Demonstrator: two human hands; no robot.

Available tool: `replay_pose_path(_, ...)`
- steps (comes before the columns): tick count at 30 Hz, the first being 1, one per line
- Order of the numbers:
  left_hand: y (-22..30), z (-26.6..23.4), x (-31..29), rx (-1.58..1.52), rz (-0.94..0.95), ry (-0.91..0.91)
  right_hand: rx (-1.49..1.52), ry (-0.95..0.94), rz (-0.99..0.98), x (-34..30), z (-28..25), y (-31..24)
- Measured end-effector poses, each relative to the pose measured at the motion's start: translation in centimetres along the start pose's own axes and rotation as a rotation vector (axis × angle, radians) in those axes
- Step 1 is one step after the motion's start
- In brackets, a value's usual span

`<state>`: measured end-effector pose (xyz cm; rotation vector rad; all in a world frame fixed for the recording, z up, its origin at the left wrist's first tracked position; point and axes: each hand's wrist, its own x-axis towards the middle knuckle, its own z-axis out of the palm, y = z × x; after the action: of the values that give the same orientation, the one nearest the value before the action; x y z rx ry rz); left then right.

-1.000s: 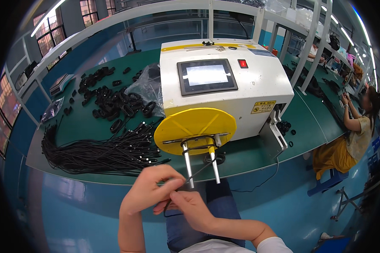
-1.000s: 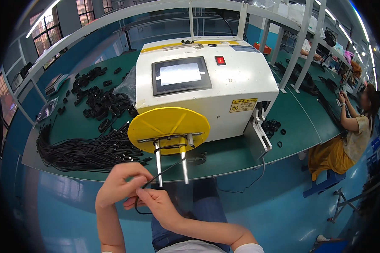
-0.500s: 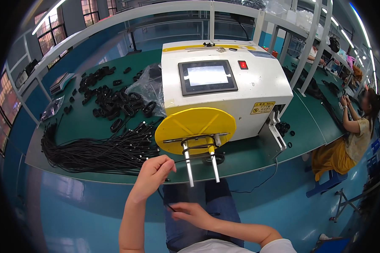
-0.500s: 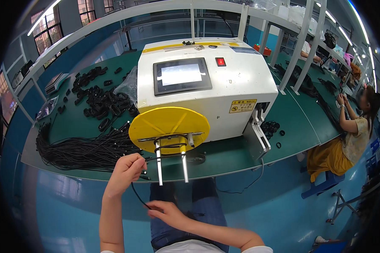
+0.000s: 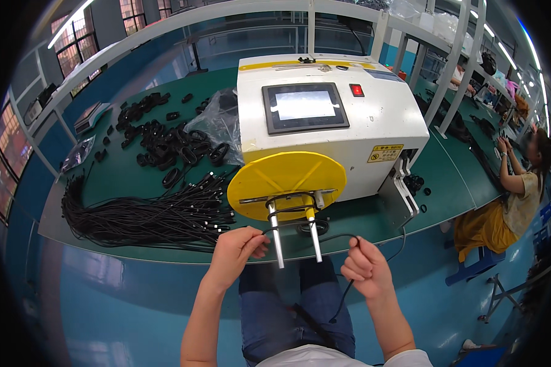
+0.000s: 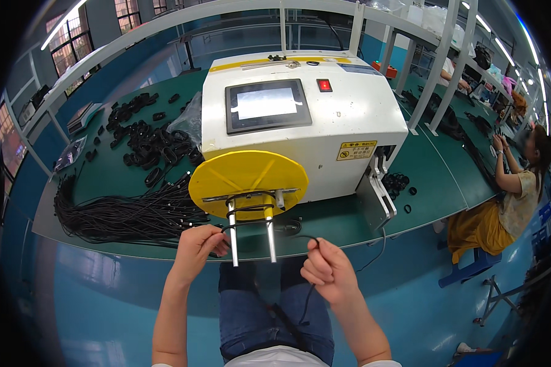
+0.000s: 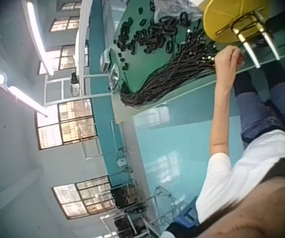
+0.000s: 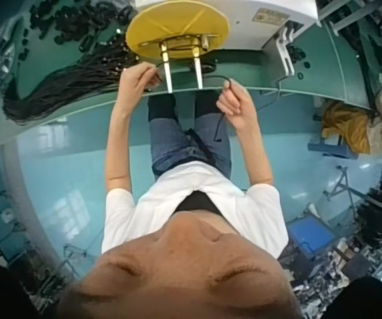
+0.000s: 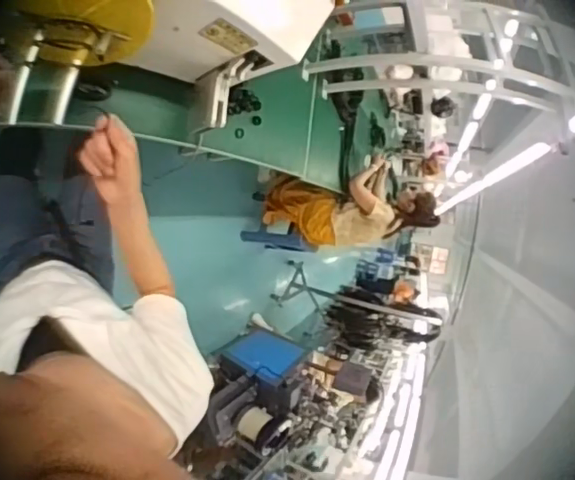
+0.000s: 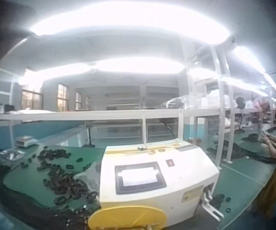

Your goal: The person winds and binds black cables using a specialized cable winding machine.

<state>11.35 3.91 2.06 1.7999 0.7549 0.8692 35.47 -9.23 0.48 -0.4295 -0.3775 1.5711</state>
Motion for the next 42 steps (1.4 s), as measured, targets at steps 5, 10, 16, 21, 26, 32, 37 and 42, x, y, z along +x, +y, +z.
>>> replay_pose_path(5,-0.7,0.9,0.2,0.029,-0.003,-0.009,-0.047,0.021,-0.169,0.3,4.2,-0.7)
replay_pose_path(10,-1.2,1.6,0.6,-0.028,-0.025,-0.038,-0.291,-0.039,0.123,1.2,10.1,5.6)
replay_pose_path(16,-0.1,2.3,1.1,-0.434,-0.280,-0.113,-0.253,0.021,0.024,2.9,11.1,11.5)
replay_pose_path(21,0.1,2.5,1.1,-0.629,-0.342,-0.211,-0.415,-0.095,-0.411,-0.3,10.8,8.8)
replay_pose_path(26,-0.5,2.4,0.3,-0.788,-0.335,-0.208,-0.384,0.122,-0.540,2.0,11.8,1.2)
replay_pose_path(32,0.3,4.0,1.0,-0.959,-0.453,-0.235,-0.605,-0.091,-0.140,2.8,14.6,6.3)
replay_pose_path(37,-0.9,3.9,0.8,-0.997,-0.275,-0.240,-0.440,-0.159,0.053,3.5,11.2,12.8)
replay_pose_path(42,-1.5,-1.4,0.2,-0.761,-0.348,-0.113,-0.391,-0.098,0.264,5.9,5.3,15.3)
